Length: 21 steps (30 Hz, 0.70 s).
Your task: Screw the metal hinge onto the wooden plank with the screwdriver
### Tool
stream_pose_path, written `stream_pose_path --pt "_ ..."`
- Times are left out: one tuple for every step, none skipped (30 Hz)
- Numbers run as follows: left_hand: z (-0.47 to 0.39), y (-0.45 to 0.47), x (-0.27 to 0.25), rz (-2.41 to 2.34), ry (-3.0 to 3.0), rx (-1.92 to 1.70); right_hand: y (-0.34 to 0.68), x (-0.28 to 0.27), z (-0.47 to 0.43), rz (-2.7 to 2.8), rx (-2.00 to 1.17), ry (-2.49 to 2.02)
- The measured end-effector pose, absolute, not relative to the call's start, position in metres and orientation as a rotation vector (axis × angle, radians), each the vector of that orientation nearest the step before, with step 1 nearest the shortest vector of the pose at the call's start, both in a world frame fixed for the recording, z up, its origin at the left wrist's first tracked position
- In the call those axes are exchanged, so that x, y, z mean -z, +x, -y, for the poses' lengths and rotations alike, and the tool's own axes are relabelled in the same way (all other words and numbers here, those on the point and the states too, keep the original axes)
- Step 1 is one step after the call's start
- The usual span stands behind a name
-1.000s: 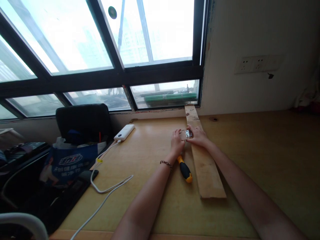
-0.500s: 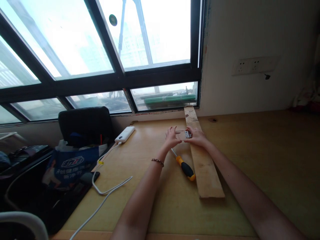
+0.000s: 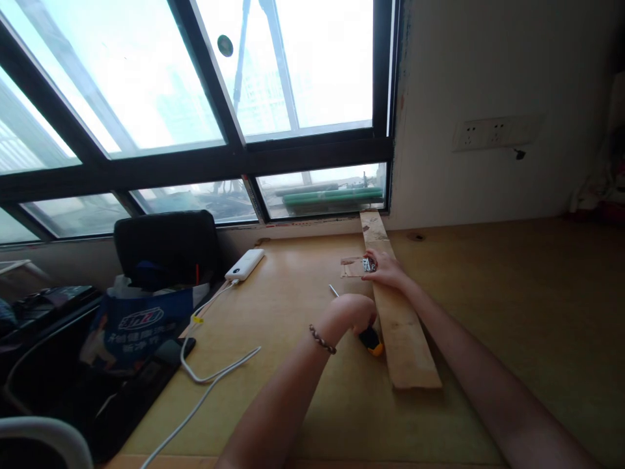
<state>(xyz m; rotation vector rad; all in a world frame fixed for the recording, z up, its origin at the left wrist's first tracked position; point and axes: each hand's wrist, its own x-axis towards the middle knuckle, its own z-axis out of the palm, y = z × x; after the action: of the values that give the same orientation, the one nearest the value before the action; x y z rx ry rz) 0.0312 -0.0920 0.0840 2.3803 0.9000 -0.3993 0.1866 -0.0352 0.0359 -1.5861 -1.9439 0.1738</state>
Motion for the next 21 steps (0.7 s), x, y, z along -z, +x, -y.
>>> stream_pose_path --pt "0.094 0.037 -0.078 -0.966 2.405 0.407 0.187 -0.036 0.035 1.945 -0.17 -1.583" --pt "0.094 0.04 -0.073 -1.022 2.43 0.406 0.187 -0.036 0.035 1.945 -0.165 -1.584" --pt "0.093 0.041 -0.072 -1.048 2.444 0.431 0.187 -0.035 0.035 1.943 -0.16 -1.588" --pt "0.091 0.04 -0.074 -1.031 2.439 0.481 0.187 -0.035 0.035 1.942 -0.156 -1.592" --pt "0.088 0.035 -0.078 -0.976 2.415 0.546 0.187 -0.035 0.035 1.942 -0.154 -1.594" --pt "0.085 0.029 -0.085 -0.882 2.358 0.621 0.187 -0.035 0.035 1.944 -0.153 -1.595" --pt "0.081 0.02 -0.095 -0.767 2.285 0.641 0.187 -0.035 0.035 1.942 -0.151 -1.595" --pt "0.078 0.01 -0.106 -0.668 2.222 0.575 0.187 -0.035 0.035 1.94 -0.15 -1.595" --pt "0.075 -0.002 -0.117 -0.585 2.16 0.46 0.187 -0.035 0.035 1.935 -0.15 -1.596" --pt "0.073 -0.014 -0.129 -0.536 2.09 0.304 0.187 -0.035 0.035 1.932 -0.15 -1.597" --pt "0.071 -0.026 -0.14 -0.506 2.004 0.122 0.187 -0.035 0.035 1.931 -0.15 -1.598" --pt "0.071 -0.038 -0.15 -0.49 1.911 -0.046 0.187 -0.035 0.036 1.931 -0.151 -1.601" --pt "0.07 -0.047 -0.158 -0.492 1.801 -0.25 0.187 -0.035 0.036 1.933 -0.152 -1.604" --pt "0.07 -0.055 -0.164 -0.482 1.679 -0.457 0.187 -0.036 0.036 1.937 -0.151 -1.605" --pt "0.069 -0.059 -0.168 -0.466 1.566 -0.667 0.187 -0.036 0.036 1.941 -0.15 -1.605" --pt "0.068 -0.061 -0.17 -0.443 1.451 -0.86 0.187 -0.035 0.035 1.945 -0.148 -1.604" --pt "0.066 -0.06 -0.171 -0.413 1.342 -1.033 0.188 -0.035 0.035 1.947 -0.146 -1.604" --pt "0.063 -0.057 -0.171 -0.382 1.239 -1.186 0.188 -0.035 0.035 1.947 -0.143 -1.603" --pt "0.059 -0.052 -0.169 -0.352 1.141 -1.314 0.188 -0.034 0.035 1.947 -0.14 -1.602" --pt "0.054 -0.046 -0.167 -0.334 1.047 -1.42 0.188 -0.034 0.035 1.946 -0.138 -1.603" --pt "0.049 -0.039 -0.163 -0.331 0.959 -1.506 0.188 -0.034 0.035 1.943 -0.136 -1.605"
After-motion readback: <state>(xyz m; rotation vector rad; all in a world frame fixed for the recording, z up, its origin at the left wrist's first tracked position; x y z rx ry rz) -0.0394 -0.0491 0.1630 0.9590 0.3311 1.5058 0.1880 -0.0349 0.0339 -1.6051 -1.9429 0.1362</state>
